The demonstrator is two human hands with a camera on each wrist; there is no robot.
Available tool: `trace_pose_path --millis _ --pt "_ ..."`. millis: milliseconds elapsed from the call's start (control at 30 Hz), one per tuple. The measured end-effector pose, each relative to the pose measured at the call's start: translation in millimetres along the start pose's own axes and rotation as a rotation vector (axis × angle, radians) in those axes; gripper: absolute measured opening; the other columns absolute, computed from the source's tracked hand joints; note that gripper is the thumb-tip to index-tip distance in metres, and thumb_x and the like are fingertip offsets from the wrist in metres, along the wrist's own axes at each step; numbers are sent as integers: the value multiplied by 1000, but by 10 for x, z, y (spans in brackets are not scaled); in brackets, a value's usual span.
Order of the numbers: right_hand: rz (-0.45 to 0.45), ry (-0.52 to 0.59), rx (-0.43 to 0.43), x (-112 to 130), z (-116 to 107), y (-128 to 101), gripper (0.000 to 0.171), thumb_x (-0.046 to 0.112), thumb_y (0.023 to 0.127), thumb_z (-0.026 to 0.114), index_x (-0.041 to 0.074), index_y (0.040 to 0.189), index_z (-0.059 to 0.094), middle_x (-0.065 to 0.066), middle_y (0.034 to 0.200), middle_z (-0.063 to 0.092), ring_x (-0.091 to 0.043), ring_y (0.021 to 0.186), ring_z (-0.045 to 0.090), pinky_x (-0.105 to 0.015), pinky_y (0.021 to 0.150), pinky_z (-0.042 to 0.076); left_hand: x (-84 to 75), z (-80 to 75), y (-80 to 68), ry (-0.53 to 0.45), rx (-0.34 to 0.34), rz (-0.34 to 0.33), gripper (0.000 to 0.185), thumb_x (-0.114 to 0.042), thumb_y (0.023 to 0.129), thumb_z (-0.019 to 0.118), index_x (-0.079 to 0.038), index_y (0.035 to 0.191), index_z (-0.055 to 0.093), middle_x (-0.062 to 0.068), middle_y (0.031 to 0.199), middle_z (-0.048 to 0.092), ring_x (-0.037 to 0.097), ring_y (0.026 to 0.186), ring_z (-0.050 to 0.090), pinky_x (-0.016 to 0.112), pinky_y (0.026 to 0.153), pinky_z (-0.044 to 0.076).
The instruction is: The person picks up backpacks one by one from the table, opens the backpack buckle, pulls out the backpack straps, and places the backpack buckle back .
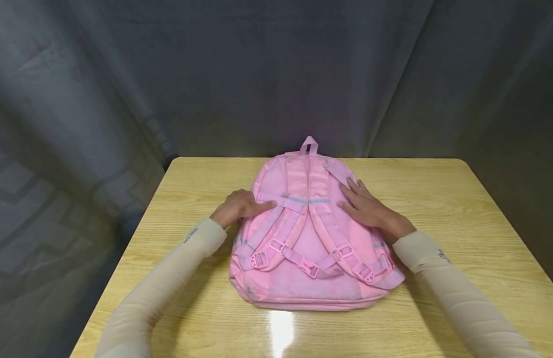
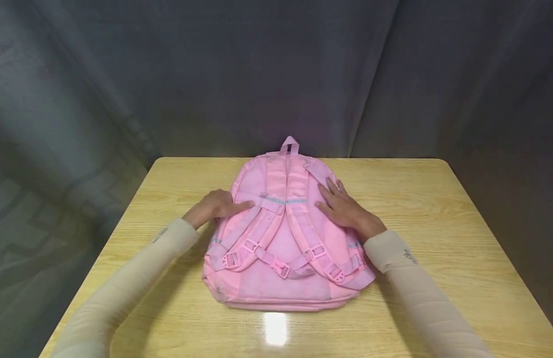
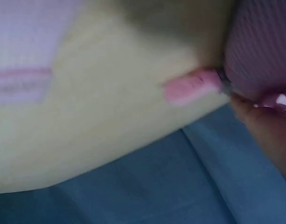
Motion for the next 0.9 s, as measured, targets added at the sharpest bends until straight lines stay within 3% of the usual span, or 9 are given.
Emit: trace_pose_path --millis 100,233,300,400,500,600,733,900 --pt "7 -44 -3 68 -108 -58 67 43 104 42 7 157 23 -24 165 5 -57 146 -2 -76 115 8 -17 -100 -71 144 -66 1 78 -87 80 43 -12 68 59 4 67 46 20 62 53 31 55 46" --pt "-46 -130 -73 292 -305 -188 62 39 104 46 1 153 35 -27 162 19 -57 146 8 -75 115 13 -173 -308 -267 316 -265 77 86 -84 86 39 -3 102 64 12 83 62 29 80 64 40 67 55" --pt "-128 -152 -137 477 -373 -268 58 33 103 51 -4 147 42 -29 156 31 -54 145 20 -70 117 20 -327 -364 -418 318 -374 198 81 -74 91 44 0 121 58 17 102 66 35 97 65 46 78 59" --pt "-267 -163 -218 798 -396 -421 50 24 99 58 -8 137 52 -28 143 50 -47 137 40 -61 115 34 -611 -295 -692 268 -448 491 64 -54 98 54 0 131 54 19 125 62 35 120 57 50 98 53" --pt "-366 -163 -244 1086 -343 -584 42 22 97 62 -6 128 60 -22 130 62 -39 127 55 -55 108 45 -830 -74 -972 224 -399 767 51 -40 99 59 -2 133 55 15 135 57 30 131 50 44 113 42" --pt "-415 -157 -236 1302 -260 -728 35 25 98 61 -1 122 65 -12 121 68 -28 119 62 -47 104 51 -963 154 -1197 220 -319 920 48 -38 98 60 -5 133 57 9 137 57 23 132 49 38 118 37" --pt "-469 -133 -220 1501 -123 -877 27 24 97 62 5 115 68 -3 111 70 -17 109 66 -39 97 55 -1061 345 -1396 241 -254 1002 45 -36 95 62 -9 131 59 2 134 58 17 128 52 33 117 38" --pt "-521 -87 -185 1625 89 -991 20 23 95 65 8 107 69 3 103 69 -11 99 65 -34 89 58 -1076 479 -1507 298 -214 1025 40 -36 95 64 -13 127 63 -3 121 64 14 118 57 34 112 42"
Point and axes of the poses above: each hand's wrist, its own y-axis towards the middle knuckle, its own z-axis out of the palm, x = y × z, the point moved 7 cm from there along y, towards the middle knuckle
